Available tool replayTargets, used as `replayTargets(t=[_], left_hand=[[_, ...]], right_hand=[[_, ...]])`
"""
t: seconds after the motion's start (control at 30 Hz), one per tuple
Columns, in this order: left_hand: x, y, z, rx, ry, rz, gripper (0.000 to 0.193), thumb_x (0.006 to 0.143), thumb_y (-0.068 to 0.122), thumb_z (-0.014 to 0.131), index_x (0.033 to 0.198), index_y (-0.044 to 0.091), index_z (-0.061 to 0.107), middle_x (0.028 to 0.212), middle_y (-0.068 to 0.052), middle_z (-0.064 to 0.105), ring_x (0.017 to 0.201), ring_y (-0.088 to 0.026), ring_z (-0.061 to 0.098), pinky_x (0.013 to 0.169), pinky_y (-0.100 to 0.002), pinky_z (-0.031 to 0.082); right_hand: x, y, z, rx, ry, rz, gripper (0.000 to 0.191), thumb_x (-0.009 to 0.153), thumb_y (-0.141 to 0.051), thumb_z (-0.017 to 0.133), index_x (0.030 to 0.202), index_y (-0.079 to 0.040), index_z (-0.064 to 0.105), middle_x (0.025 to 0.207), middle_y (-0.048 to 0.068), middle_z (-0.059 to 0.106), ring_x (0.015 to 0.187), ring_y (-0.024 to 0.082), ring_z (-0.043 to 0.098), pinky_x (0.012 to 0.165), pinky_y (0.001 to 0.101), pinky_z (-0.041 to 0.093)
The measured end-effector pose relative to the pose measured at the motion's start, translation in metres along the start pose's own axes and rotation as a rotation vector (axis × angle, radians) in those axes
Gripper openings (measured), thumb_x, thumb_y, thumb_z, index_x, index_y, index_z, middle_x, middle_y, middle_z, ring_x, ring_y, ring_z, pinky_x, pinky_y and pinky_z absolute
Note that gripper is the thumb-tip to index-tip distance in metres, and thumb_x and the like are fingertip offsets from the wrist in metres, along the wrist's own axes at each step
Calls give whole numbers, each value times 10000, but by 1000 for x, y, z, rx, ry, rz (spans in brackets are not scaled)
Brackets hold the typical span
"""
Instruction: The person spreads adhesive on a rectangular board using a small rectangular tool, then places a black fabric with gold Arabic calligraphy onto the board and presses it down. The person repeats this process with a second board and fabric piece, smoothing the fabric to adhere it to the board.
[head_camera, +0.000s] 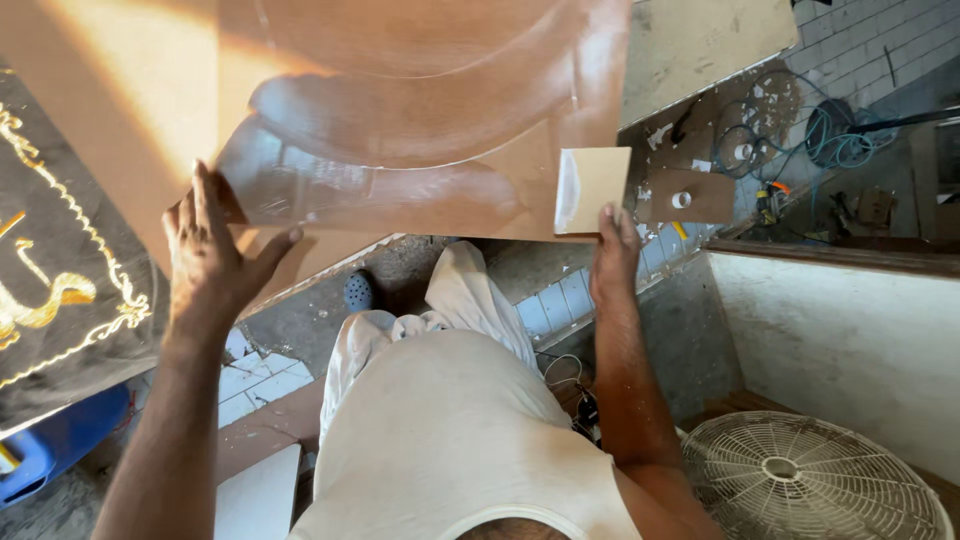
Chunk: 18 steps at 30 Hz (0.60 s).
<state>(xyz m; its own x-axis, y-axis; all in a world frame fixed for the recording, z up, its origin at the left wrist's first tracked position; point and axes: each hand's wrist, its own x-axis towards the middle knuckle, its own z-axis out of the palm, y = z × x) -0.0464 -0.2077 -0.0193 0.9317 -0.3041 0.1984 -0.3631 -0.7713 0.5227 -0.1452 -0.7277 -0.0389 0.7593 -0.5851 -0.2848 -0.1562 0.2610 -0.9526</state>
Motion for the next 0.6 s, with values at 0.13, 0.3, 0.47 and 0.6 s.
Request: replayTargets(t=[0.13, 0.3, 0.47, 0.6], left_hand=[[-32, 32, 17, 286, 15, -282, 1229, 812, 685, 886, 1571, -122, 353, 1412, -370, 513, 1392, -479, 413, 1115, -655, 372], [-68, 82, 45, 356, 75, -465, 1103, 830, 610, 877, 1503, -110, 383, 1368, -280, 546, 1388, -381, 384, 1109, -609, 312], [-60, 122, 58, 266, 148, -576, 976, 856, 440, 906, 1495, -111, 415, 1389, -280, 556, 1325, -343, 450, 1106, -508, 389], [-44, 124, 67, -181, 124, -781, 765, 883, 338, 858, 1412, -71, 485, 1369, -260, 612, 1259, -290, 619, 1100, -438, 481]], right_hand=[[64, -13, 27, -46, -188, 54, 332, 1004, -285, 663, 1237, -51, 635, 1230, 82, 673, 1194, 166, 587, 1075, 329, 420], [155, -57, 25, -179, -299, -11, 355, 1038, -326, 654, 1224, -24, 660, 1165, 64, 688, 1097, 147, 603, 996, 313, 460], [309, -117, 16, -558, 6, -485, 322, 1045, -278, 642, 1208, -7, 700, 1050, 85, 743, 889, 171, 664, 813, 347, 549], [406, -136, 27, -1138, -32, -1121, 242, 976, -79, 744, 1215, -43, 751, 1126, 80, 748, 1032, 280, 683, 911, 404, 546]])
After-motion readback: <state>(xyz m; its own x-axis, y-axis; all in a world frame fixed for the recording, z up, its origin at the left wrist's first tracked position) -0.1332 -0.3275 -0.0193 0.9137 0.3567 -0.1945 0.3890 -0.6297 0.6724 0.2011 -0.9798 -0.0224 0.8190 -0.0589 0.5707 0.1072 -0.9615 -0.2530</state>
